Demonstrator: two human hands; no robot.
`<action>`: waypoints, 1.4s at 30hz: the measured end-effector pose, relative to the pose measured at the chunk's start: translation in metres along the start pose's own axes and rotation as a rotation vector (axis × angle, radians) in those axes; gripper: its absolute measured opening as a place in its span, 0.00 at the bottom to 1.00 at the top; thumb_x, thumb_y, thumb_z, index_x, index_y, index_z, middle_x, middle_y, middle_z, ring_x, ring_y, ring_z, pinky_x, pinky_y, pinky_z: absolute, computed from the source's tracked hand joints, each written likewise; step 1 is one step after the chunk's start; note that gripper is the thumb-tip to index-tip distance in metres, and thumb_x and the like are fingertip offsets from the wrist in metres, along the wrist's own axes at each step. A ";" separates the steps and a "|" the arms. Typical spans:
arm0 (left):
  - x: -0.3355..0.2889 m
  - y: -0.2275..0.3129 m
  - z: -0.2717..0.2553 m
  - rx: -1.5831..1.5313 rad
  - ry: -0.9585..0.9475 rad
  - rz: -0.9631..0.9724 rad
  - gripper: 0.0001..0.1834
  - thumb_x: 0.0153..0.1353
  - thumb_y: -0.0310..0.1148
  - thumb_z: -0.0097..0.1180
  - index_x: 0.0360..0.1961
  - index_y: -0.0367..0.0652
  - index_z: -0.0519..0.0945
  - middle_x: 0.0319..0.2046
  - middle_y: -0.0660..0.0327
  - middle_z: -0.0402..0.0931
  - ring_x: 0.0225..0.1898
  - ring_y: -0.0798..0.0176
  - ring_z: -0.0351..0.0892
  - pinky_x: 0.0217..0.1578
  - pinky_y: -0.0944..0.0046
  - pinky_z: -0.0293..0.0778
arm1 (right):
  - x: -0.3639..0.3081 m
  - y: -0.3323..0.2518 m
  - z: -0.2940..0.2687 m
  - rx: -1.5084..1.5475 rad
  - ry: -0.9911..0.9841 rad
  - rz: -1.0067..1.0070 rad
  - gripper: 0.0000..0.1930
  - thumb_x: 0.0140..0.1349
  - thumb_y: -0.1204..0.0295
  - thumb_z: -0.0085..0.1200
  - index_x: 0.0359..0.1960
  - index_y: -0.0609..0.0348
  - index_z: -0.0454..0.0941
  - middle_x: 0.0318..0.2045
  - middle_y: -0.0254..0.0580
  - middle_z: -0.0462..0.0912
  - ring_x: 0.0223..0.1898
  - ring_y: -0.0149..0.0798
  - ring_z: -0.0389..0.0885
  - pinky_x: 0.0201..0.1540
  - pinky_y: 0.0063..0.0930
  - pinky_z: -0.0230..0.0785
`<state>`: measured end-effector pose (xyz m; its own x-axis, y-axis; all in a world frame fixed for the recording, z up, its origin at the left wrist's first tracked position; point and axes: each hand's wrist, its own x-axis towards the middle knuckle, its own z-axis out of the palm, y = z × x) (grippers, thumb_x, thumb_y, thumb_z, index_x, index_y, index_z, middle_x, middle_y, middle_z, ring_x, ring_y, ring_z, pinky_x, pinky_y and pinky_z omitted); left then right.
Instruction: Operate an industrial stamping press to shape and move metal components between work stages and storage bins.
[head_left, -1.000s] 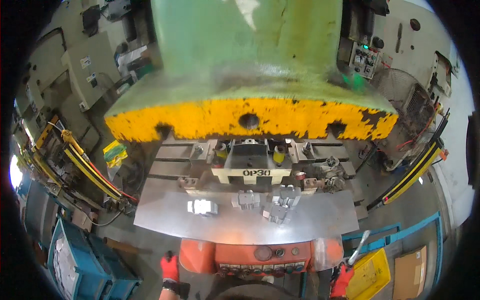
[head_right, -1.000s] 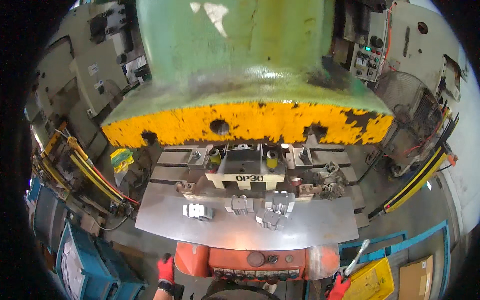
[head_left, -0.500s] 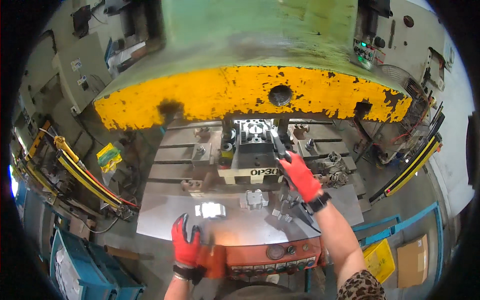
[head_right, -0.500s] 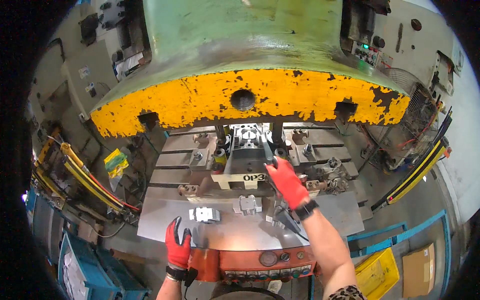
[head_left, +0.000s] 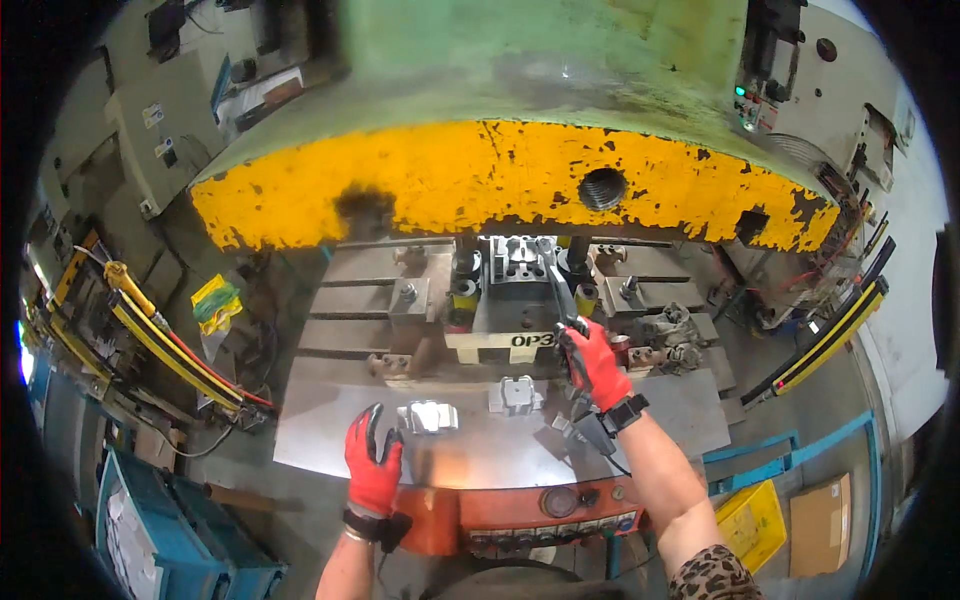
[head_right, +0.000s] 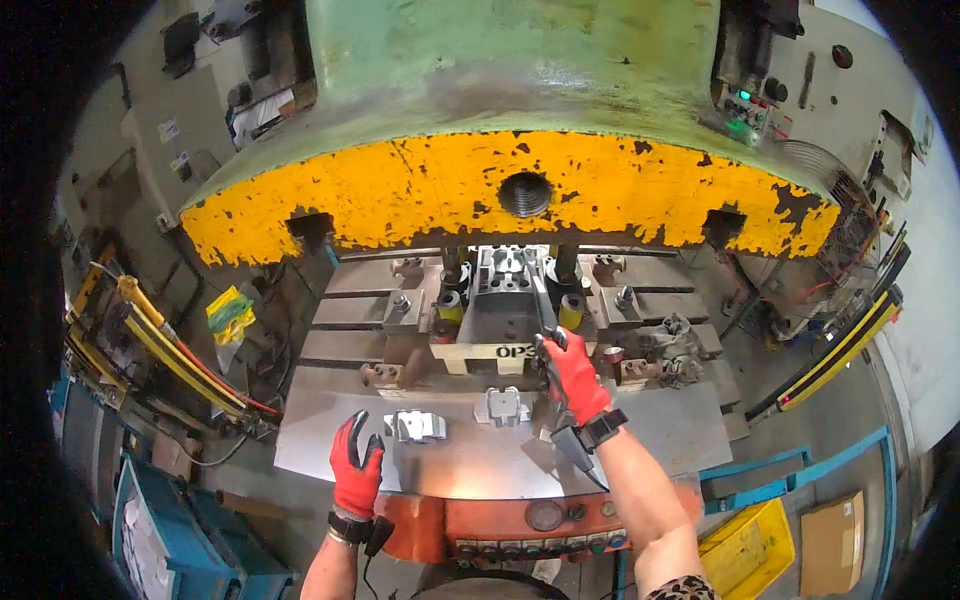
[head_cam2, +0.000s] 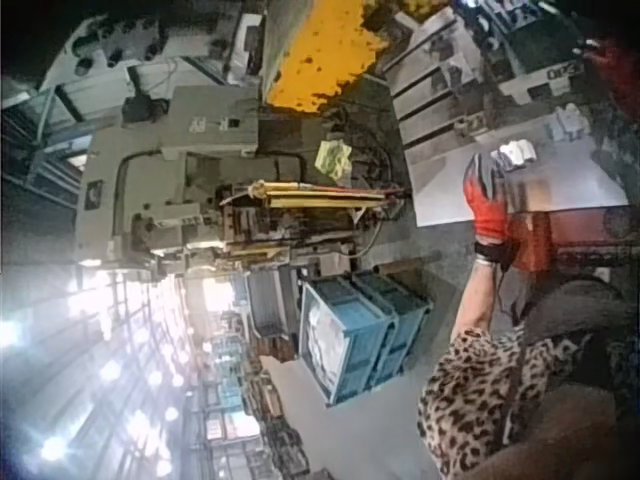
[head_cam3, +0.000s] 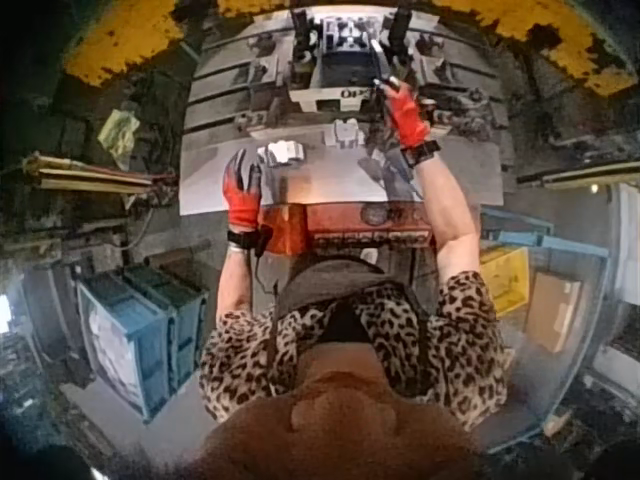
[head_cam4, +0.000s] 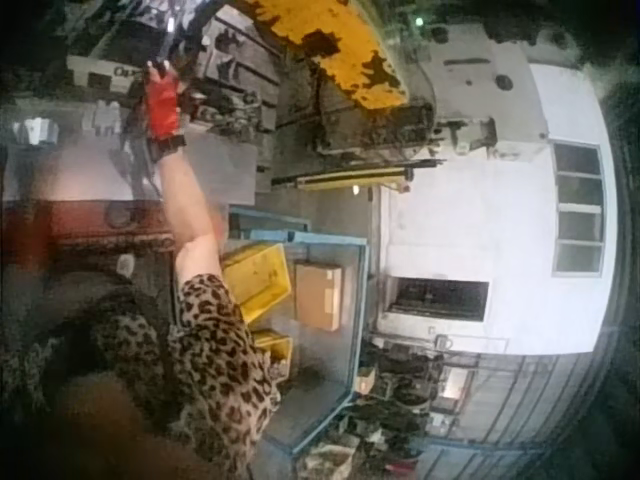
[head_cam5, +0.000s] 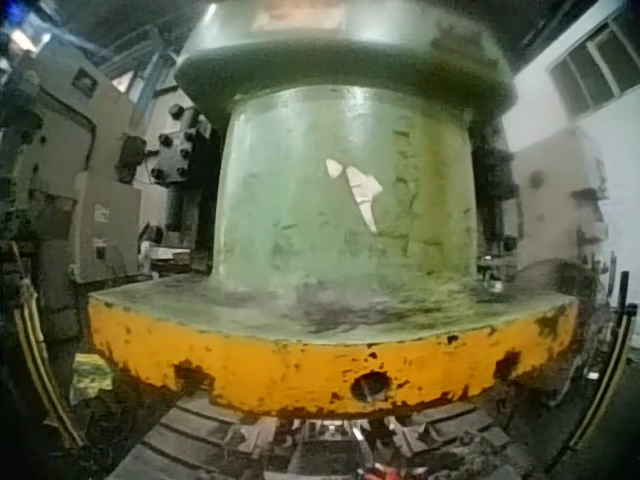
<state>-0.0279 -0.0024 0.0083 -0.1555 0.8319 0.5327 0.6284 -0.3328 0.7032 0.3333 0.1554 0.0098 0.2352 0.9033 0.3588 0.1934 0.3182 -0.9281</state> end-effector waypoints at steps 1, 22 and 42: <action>0.002 0.002 0.004 -0.012 -0.009 0.001 0.26 0.58 0.22 0.60 0.59 0.36 0.75 0.55 0.47 0.75 0.57 0.47 0.75 0.59 0.54 0.69 | -0.003 0.010 0.001 -0.015 0.053 -0.083 0.13 0.65 0.65 0.60 0.44 0.62 0.81 0.33 0.39 0.82 0.34 0.32 0.79 0.42 0.28 0.73; 0.043 0.012 0.017 -0.599 -0.305 -0.453 0.20 0.58 0.25 0.64 0.54 0.39 0.80 0.36 0.64 0.81 0.33 0.73 0.79 0.31 0.70 0.77 | -0.202 -0.121 -0.017 -0.119 -0.712 0.221 0.22 0.65 0.70 0.55 0.59 0.65 0.71 0.24 0.44 0.77 0.26 0.33 0.74 0.32 0.30 0.68; 0.044 -0.001 0.041 0.600 -0.302 -0.210 0.26 0.54 0.41 0.67 0.55 0.51 0.78 0.44 0.53 0.82 0.48 0.45 0.80 0.48 0.47 0.75 | -0.235 -0.091 -0.080 0.353 -0.326 0.678 0.14 0.67 0.73 0.53 0.52 0.65 0.79 0.29 0.32 0.79 0.31 0.26 0.78 0.35 0.22 0.71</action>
<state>-0.0047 0.0529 0.0120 -0.1553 0.9676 0.1991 0.9338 0.0780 0.3493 0.3368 -0.1090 0.0174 -0.1048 0.9524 -0.2861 -0.2144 -0.3026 -0.9287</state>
